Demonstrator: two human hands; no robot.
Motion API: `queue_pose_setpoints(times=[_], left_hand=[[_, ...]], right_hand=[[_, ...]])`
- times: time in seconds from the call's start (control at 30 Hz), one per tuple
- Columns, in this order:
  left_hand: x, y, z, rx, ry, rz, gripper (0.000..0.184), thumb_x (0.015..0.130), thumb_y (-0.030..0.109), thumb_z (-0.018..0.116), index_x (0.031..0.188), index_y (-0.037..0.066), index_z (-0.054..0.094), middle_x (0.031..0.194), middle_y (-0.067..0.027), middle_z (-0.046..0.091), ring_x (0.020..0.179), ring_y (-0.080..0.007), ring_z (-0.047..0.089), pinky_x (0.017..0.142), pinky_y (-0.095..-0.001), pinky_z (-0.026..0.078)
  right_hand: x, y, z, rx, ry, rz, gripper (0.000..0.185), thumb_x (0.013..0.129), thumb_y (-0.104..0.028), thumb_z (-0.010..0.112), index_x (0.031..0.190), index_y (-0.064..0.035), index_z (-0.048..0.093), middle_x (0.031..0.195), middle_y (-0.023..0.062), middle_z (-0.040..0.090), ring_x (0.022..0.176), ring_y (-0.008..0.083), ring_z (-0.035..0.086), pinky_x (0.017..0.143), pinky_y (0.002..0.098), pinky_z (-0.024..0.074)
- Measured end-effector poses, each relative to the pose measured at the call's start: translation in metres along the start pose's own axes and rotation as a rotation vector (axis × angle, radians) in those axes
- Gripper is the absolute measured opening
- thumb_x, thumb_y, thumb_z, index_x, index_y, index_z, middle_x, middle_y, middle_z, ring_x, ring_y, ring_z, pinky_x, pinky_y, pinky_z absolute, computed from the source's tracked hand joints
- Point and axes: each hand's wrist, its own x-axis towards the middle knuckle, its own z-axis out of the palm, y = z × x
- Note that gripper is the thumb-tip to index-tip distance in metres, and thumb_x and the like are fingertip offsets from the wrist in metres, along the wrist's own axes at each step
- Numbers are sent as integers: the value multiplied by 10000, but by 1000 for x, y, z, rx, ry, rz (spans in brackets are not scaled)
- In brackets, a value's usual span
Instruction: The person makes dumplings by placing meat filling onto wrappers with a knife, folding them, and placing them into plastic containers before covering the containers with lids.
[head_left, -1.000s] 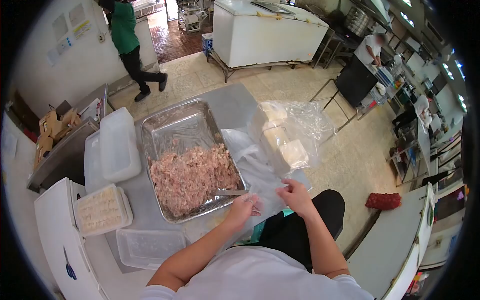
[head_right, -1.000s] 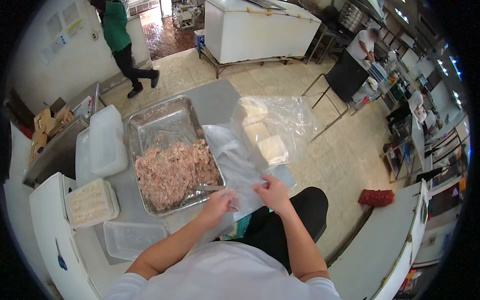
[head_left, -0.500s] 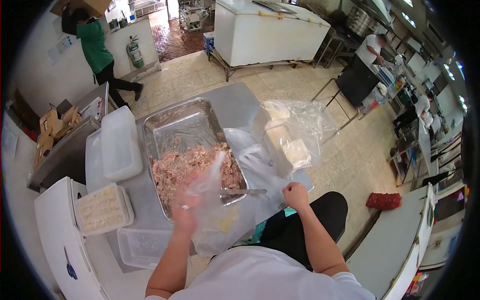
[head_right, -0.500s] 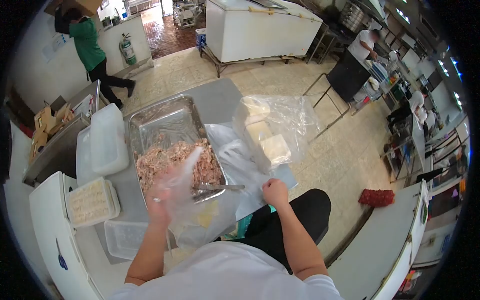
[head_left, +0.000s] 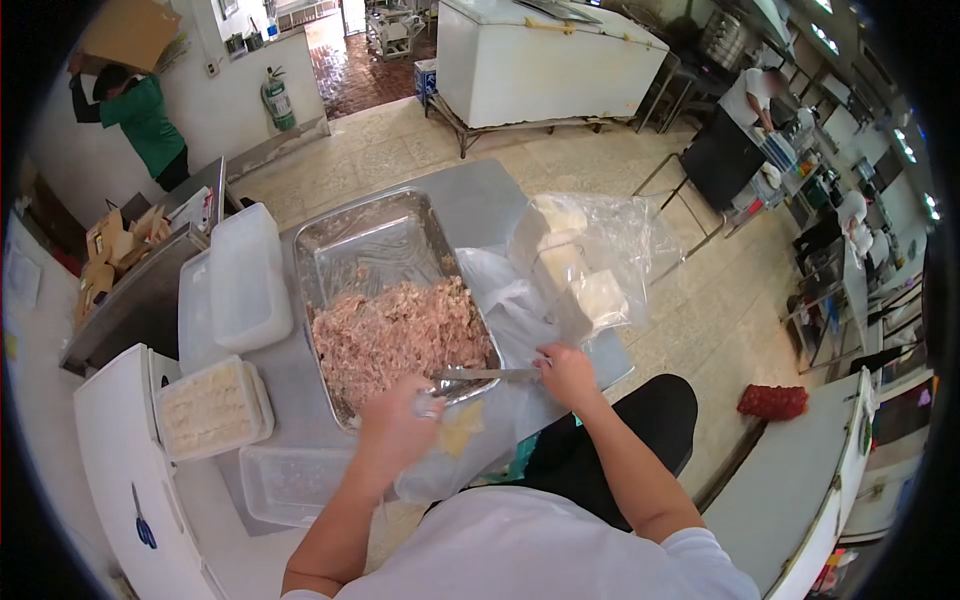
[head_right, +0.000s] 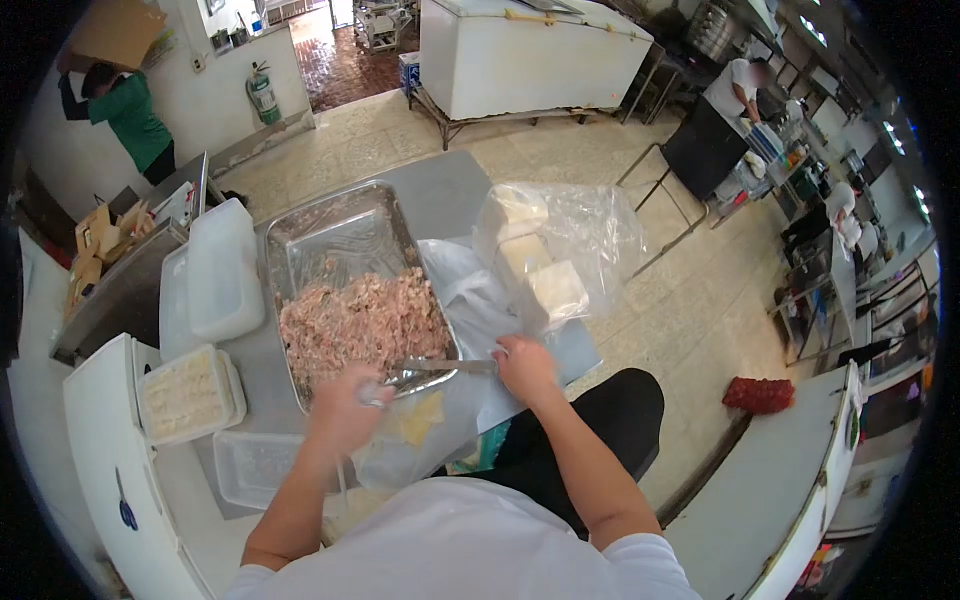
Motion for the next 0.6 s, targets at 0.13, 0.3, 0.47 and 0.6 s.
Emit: queue_pose_setpoints(times=[0.13,0.3,0.47,0.6], left_hand=[[5,12,40,305,-358,106,181,793,176,705,910,38,693,904,-222,714,850,-401,702,764,-489,555],[19,-3,82,517,-376,125,160,788,153,663,895,39,698,889,-189,701,826,-371,722,718,-481,573],[33,-22,107,623,-382,233,137,792,149,664,862,44,718,920,-176,696,801,-340,736,673,-465,586],[42,-24,111,705,-465,300,158,823,148,642,882,46,747,945,-175,716,826,-320,749,694,-437,600]], right_hand=[[14,-1,15,-12,-47,-64,213,897,-213,688,1074,-109,742,1090,136,709,980,380,675,852,480,546],[19,20,37,8,63,-57,156,841,-197,731,939,-88,781,962,132,713,916,361,686,828,460,557],[18,23,26,50,94,-18,141,827,-194,716,919,-112,786,955,135,720,911,360,695,829,469,567],[15,25,17,-10,27,3,143,831,-190,692,908,-119,789,973,145,716,920,360,694,839,468,567]])
